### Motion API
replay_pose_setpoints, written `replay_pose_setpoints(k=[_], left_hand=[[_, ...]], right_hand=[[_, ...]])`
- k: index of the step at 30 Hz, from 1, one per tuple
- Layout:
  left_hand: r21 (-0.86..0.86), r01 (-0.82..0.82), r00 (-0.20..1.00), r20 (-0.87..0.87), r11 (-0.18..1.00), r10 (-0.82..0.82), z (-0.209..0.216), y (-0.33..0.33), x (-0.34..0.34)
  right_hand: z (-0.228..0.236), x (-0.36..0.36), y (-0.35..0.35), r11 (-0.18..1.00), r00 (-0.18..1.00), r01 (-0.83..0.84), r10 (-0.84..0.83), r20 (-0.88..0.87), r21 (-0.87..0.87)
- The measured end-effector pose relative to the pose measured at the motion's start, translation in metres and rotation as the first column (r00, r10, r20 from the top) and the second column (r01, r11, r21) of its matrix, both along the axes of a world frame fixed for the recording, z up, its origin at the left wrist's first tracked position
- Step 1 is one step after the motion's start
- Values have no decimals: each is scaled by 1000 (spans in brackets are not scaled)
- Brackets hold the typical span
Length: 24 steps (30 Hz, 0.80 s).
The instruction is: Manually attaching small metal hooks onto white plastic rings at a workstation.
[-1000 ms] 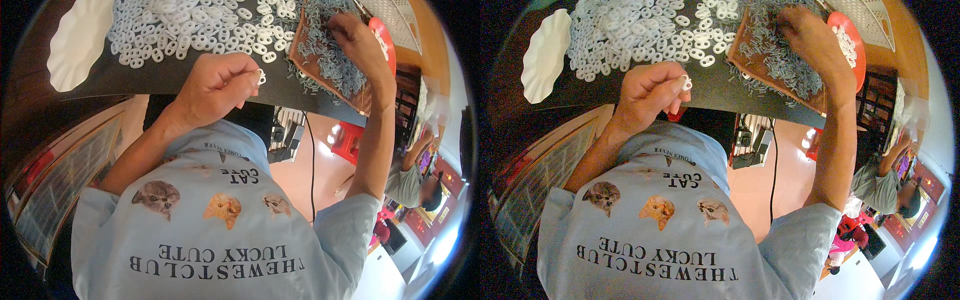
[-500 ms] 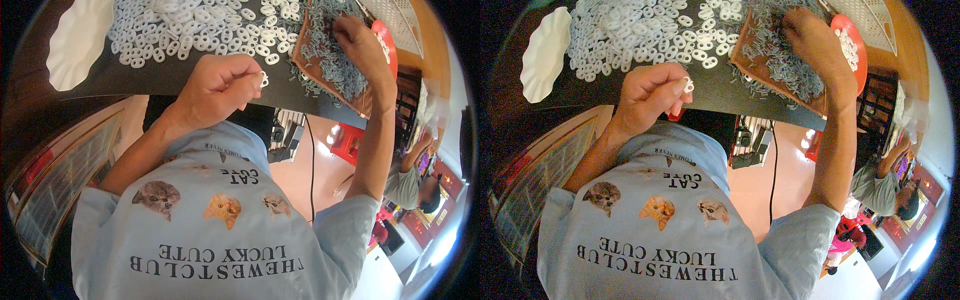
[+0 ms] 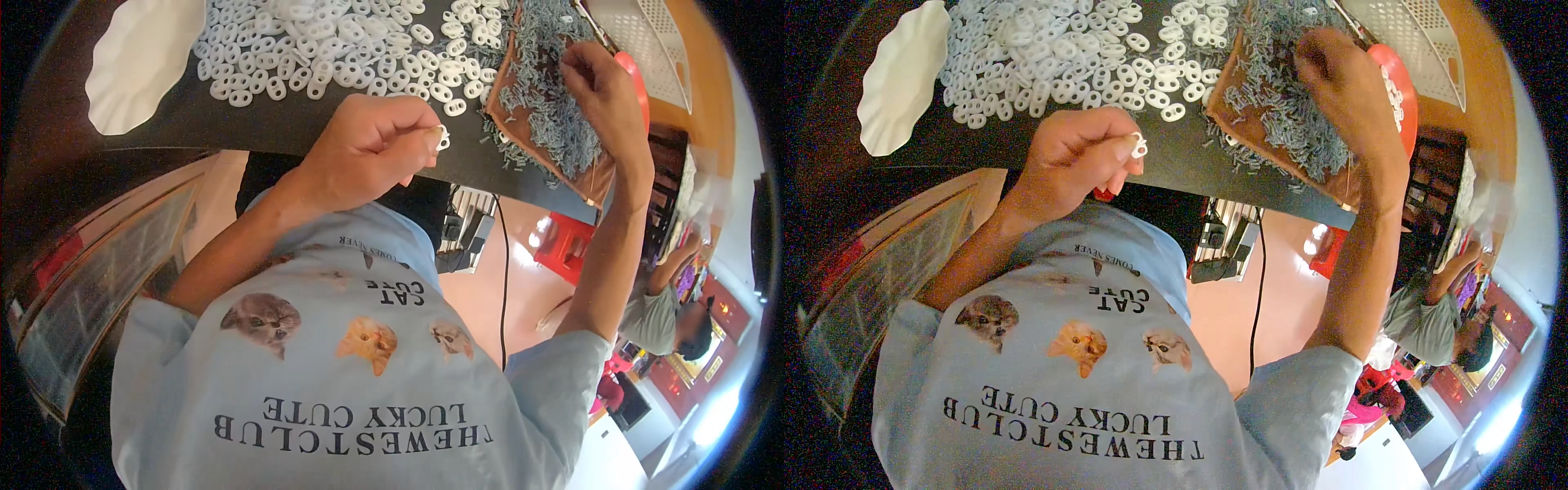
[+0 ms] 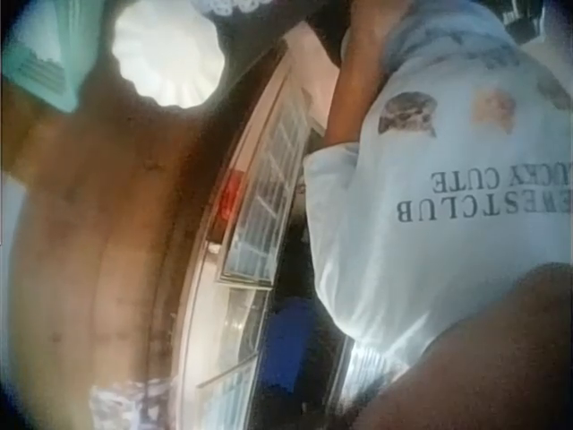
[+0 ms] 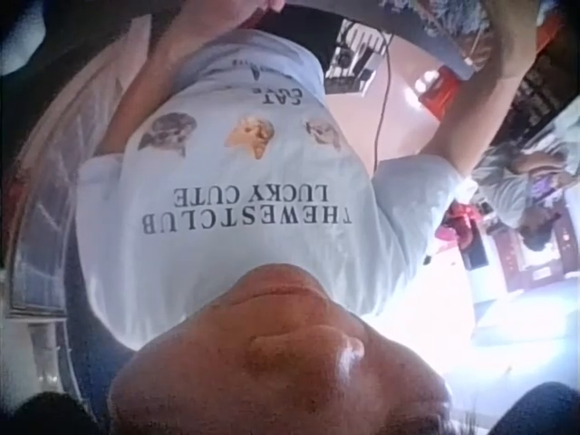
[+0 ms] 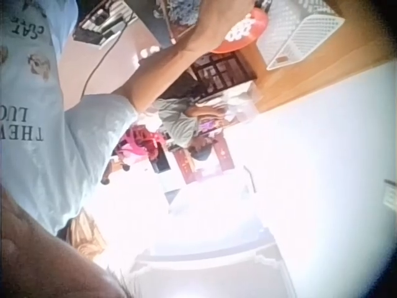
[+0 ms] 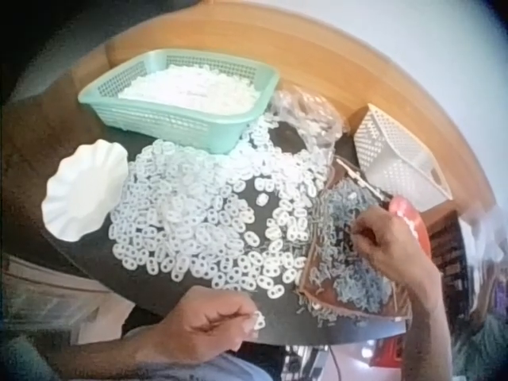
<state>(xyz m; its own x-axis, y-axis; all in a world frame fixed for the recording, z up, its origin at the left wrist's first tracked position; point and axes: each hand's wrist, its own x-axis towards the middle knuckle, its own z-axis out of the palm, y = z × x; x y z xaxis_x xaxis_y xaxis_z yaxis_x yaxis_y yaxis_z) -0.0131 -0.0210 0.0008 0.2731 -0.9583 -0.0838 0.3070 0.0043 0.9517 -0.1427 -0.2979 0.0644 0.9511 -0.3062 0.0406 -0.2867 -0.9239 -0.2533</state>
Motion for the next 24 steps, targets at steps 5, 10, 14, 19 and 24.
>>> replay_pose_setpoints(k=[5,10,14,19,24], left_hand=[[-24,-25,997,68,999,27,0,2,0],[-31,5,999,34,999,-4,-2,2,2],[-65,-16,998,57,998,20,0,2,2],[-23,-24,999,-33,999,23,2,3,3],[-49,-39,998,-49,998,36,-1,3,4]], right_hand=[[-14,5,-1,998,998,-9,5,63,64],[-12,4,12,989,994,68,-79,81,133],[0,6,35,930,975,204,-222,26,306],[2,15,71,849,961,129,-235,148,512],[2,27,103,756,983,2,-123,138,654]])
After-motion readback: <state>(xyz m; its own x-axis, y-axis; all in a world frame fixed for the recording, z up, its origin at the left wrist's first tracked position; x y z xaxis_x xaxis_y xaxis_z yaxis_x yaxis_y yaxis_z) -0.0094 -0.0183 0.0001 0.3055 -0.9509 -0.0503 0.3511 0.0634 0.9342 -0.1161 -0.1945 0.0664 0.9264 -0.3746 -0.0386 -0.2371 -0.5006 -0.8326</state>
